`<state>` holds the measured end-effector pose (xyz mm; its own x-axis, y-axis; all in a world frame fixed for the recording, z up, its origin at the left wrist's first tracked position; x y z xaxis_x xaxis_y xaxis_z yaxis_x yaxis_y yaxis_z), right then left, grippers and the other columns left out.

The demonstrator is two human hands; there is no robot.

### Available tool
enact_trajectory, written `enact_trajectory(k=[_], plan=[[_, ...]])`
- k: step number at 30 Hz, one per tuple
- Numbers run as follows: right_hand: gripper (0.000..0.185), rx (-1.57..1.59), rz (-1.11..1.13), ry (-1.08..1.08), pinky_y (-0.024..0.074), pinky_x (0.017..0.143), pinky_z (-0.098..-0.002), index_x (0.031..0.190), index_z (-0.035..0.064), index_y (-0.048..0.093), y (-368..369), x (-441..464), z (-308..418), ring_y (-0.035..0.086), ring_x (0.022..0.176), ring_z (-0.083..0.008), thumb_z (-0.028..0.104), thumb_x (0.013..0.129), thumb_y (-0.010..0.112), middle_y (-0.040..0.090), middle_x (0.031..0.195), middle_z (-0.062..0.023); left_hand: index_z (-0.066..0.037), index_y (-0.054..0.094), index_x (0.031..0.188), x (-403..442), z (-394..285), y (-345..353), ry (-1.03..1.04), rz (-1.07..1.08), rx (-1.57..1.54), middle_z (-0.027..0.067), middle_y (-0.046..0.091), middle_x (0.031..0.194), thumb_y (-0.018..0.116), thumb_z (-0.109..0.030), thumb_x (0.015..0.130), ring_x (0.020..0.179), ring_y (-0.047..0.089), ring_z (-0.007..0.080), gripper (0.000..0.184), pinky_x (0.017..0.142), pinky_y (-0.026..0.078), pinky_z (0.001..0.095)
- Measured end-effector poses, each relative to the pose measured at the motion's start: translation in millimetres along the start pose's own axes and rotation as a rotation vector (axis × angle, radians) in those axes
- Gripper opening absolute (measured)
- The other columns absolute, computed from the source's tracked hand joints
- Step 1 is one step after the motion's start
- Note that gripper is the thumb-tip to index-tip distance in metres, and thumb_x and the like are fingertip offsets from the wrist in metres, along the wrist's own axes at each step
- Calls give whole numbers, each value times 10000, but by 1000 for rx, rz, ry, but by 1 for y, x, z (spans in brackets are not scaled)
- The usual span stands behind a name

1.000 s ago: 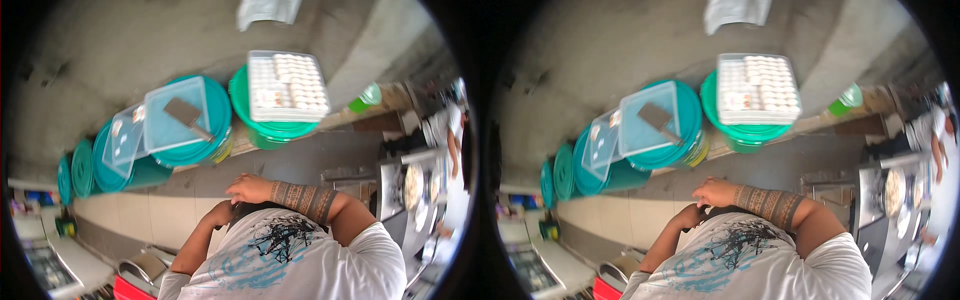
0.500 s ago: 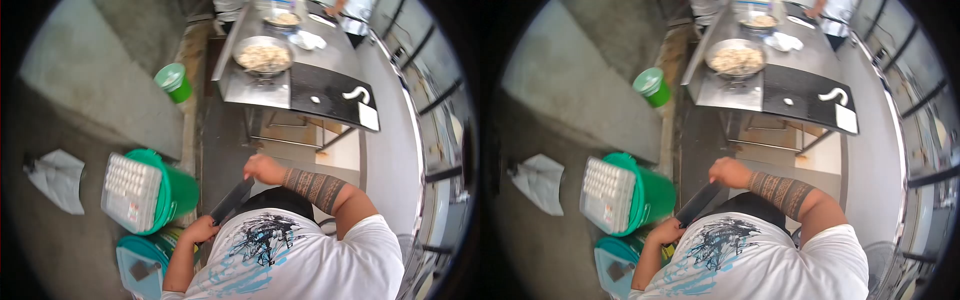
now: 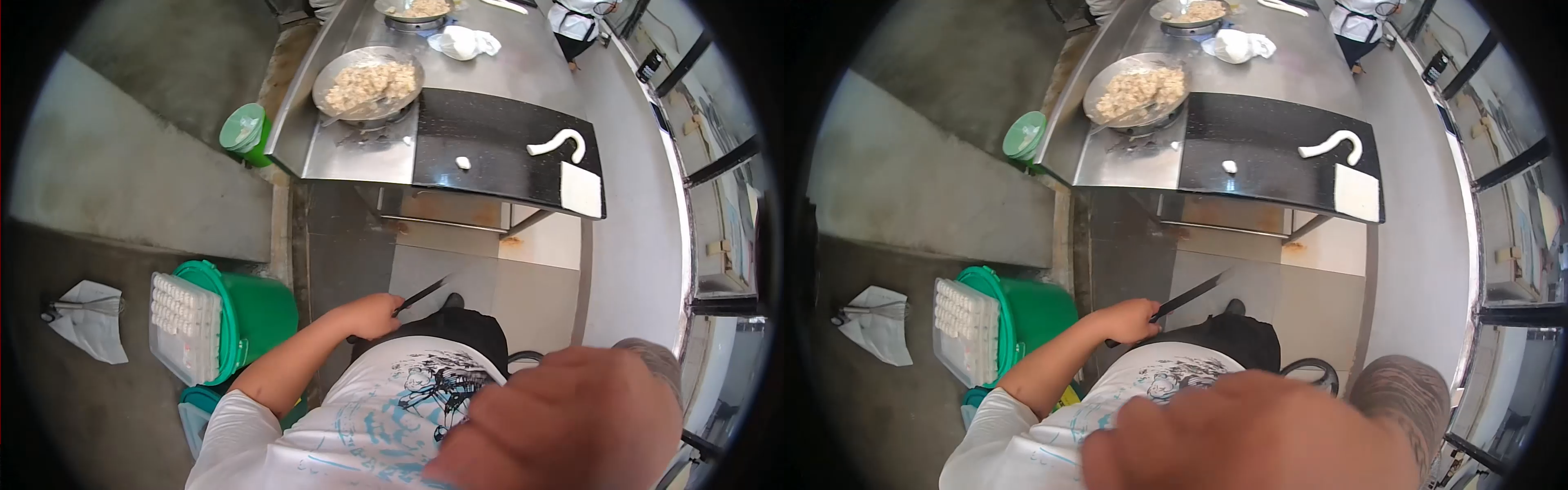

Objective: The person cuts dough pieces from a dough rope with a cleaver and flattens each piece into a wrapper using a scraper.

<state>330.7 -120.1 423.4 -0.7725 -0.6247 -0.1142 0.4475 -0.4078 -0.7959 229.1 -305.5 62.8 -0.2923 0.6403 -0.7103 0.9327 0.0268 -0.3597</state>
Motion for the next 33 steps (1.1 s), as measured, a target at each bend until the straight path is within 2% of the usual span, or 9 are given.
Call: enact_trajectory(k=[2, 5, 11, 15, 23, 26, 28, 31, 33], plan=[[245, -30, 45, -73, 593, 829, -482, 1032, 139, 696, -11, -2, -4, 670, 919, -177, 285, 835, 718, 716, 997, 1, -46, 626, 1409, 13, -34, -4, 45, -7, -52, 66, 677, 687, 677, -190, 994, 571, 676, 185, 442, 587, 541, 383], [115, -166, -14, -231, 560, 656, -370, 797, 120, 682, -33, 3, -13, 630, 711, -192, 229, 764, 696, 648, 803, -10, 36, 668, 1191, 35, -58, -8, 63, -69, -30, 237, 747, 928, 694, -204, 939, 862, 743, 386, 350, 801, 573, 478], [88, -483, -83, -464, 552, 641, -375, 807, 129, 705, -19, 10, -43, 642, 710, -213, 206, 850, 712, 660, 790, -20, -2, 675, 1295, 59, -71, -28, 97, -115, -60, 249, 741, 1022, 726, -232, 936, 979, 723, 419, 429, 869, 559, 481], [83, -266, -214, -406, 551, 638, -386, 805, 135, 719, -39, 40, -46, 668, 721, -227, 201, 844, 752, 656, 761, -31, -107, 573, 1520, 69, -74, -51, 154, -85, -142, 23, 726, 920, 636, -90, 1009, 680, 648, 114, 515, 637, 546, 310], [124, -34, -646, -62, 548, 640, -381, 817, 105, 735, -30, 96, -157, 702, 726, -229, 184, 889, 796, 660, 745, -65, -70, 594, 1510, 86, -76, -155, 431, -68, -324, 60, 767, 1144, 631, -116, 1034, 953, 703, 131, 480, 847, 561, 317], [149, 540, -540, 570, 548, 730, -314, 1045, 35, 735, 36, 98, -231, 682, 802, -157, 182, 1027, 718, 697, 912, -58, -37, 571, 1518, 97, -82, -194, 579, -12, -404, 103, 737, 1302, 592, -157, 1073, 1178, 684, 168, 462, 1022, 516, 329], [275, 905, -1074, 738, 531, 775, -268, 1287, 41, 650, 133, 99, -279, 667, 881, -128, 212, 1073, 677, 687, 1022, -17, -50, 465, 1616, 105, -100, -212, 845, -57, -233, 102, 692, 1343, 539, -168, 1118, 1250, 644, 180, 517, 1101, 476, 337], [333, 1081, -1416, 624, 548, 784, -281, 1370, 67, 555, 174, 129, -273, 657, 862, -119, 251, 1104, 637, 679, 1032, -16, -107, 395, 1671, 114, -136, -203, 1053, -67, 1, 122, 684, 1333, 488, -269, 1152, 1235, 647, 181, 551, 1095, 483, 329], [370, 1208, -1550, 652, 552, 769, -273, 1409, 60, 507, 188, 132, -267, 651, 837, -111, 262, 1118, 614, 676, 1010, -18, -125, 350, 1692, 116, -157, -198, 619, 343, -21, 153, 650, 1391, 460, -335, 1162, 1295, 617, 221, 581, 1131, 463, 352]])
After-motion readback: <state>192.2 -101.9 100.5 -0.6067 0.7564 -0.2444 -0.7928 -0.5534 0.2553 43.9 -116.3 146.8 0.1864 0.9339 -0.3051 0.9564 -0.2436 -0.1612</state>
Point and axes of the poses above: each hand's wrist, its own x-axis towards the middle knuckle, its own y-axis out of the palm, z = x × y, the point moved 5 cm from there along x, towards the middle knuckle
